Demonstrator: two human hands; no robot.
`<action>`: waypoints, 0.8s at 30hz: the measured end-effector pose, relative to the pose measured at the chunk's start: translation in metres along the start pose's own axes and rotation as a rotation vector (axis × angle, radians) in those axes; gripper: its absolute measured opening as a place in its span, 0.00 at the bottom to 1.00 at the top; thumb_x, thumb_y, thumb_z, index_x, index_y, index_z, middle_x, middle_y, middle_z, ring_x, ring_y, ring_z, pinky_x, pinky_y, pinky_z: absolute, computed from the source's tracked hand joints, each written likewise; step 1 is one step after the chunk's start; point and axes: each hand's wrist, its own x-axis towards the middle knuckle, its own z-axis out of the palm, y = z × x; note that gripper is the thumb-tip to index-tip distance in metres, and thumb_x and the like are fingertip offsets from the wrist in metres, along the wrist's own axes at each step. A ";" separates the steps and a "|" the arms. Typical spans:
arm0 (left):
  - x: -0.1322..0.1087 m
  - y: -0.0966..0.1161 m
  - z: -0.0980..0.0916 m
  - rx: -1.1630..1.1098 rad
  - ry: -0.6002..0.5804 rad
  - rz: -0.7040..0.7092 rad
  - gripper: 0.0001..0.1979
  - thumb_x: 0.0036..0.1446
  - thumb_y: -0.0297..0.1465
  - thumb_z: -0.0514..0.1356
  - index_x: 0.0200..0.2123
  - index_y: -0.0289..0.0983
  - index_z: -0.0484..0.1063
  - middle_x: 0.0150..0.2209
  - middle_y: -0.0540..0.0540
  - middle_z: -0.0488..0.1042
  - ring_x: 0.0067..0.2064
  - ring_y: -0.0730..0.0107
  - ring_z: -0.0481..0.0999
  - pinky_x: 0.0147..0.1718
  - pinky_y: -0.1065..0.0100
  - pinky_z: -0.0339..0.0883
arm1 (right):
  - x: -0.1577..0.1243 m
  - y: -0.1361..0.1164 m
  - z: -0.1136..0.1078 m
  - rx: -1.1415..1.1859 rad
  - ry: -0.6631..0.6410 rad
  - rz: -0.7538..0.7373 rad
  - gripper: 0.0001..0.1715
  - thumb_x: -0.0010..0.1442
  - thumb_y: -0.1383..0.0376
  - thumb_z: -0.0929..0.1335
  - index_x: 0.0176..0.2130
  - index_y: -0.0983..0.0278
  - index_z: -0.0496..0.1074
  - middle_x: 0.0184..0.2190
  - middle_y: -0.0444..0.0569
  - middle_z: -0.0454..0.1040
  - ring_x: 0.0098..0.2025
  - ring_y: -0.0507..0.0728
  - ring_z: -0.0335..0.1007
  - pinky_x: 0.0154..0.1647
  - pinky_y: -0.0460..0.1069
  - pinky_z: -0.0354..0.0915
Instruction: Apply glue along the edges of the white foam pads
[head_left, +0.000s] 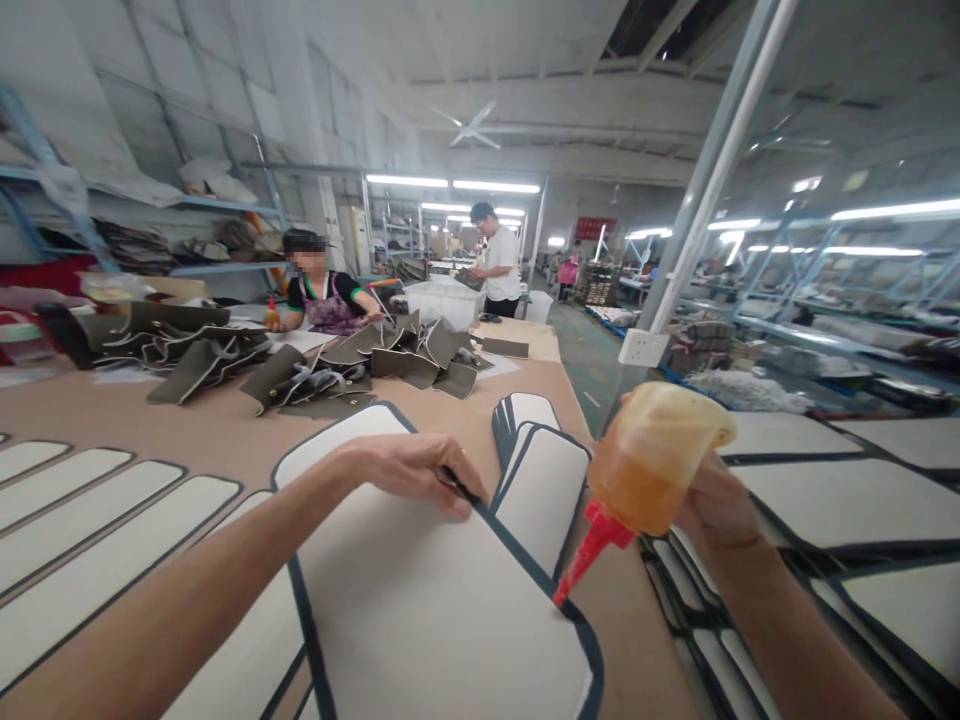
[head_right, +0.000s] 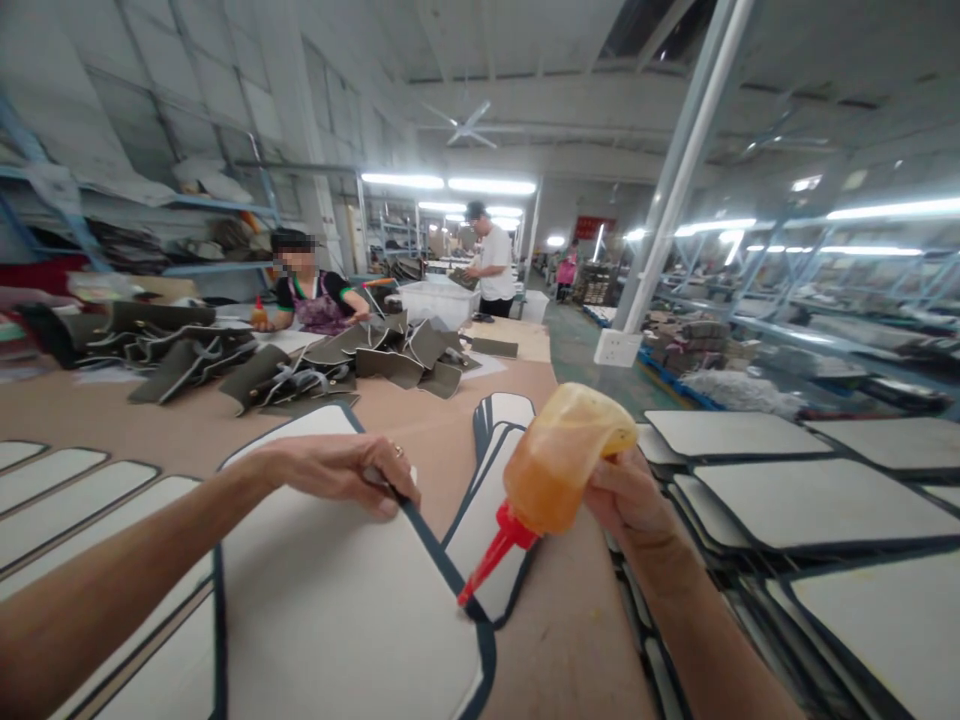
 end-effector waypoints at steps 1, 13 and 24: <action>0.001 0.003 0.001 -0.003 0.002 -0.005 0.16 0.53 0.39 0.59 0.35 0.31 0.76 0.27 0.49 0.69 0.29 0.73 0.63 0.28 0.75 0.58 | 0.002 -0.001 0.000 0.000 -0.015 0.008 0.23 0.29 0.65 0.74 0.31 0.65 0.73 0.25 0.49 0.75 0.26 0.59 0.72 0.31 0.52 0.69; 0.015 0.029 0.015 -0.019 0.015 -0.065 0.17 0.53 0.37 0.60 0.41 0.31 0.76 0.30 0.47 0.73 0.30 0.72 0.67 0.28 0.75 0.60 | 0.008 -0.015 -0.021 0.066 -0.062 0.132 0.19 0.25 0.67 0.70 0.25 0.65 0.71 0.25 0.49 0.76 0.23 0.58 0.71 0.26 0.52 0.68; 0.009 0.032 0.022 -0.029 0.060 -0.088 0.16 0.54 0.35 0.59 0.41 0.30 0.76 0.31 0.46 0.72 0.30 0.72 0.66 0.28 0.75 0.59 | 0.003 -0.023 -0.028 0.071 0.022 0.161 0.35 0.21 0.67 0.69 0.37 0.64 0.72 0.24 0.51 0.75 0.24 0.61 0.70 0.25 0.57 0.67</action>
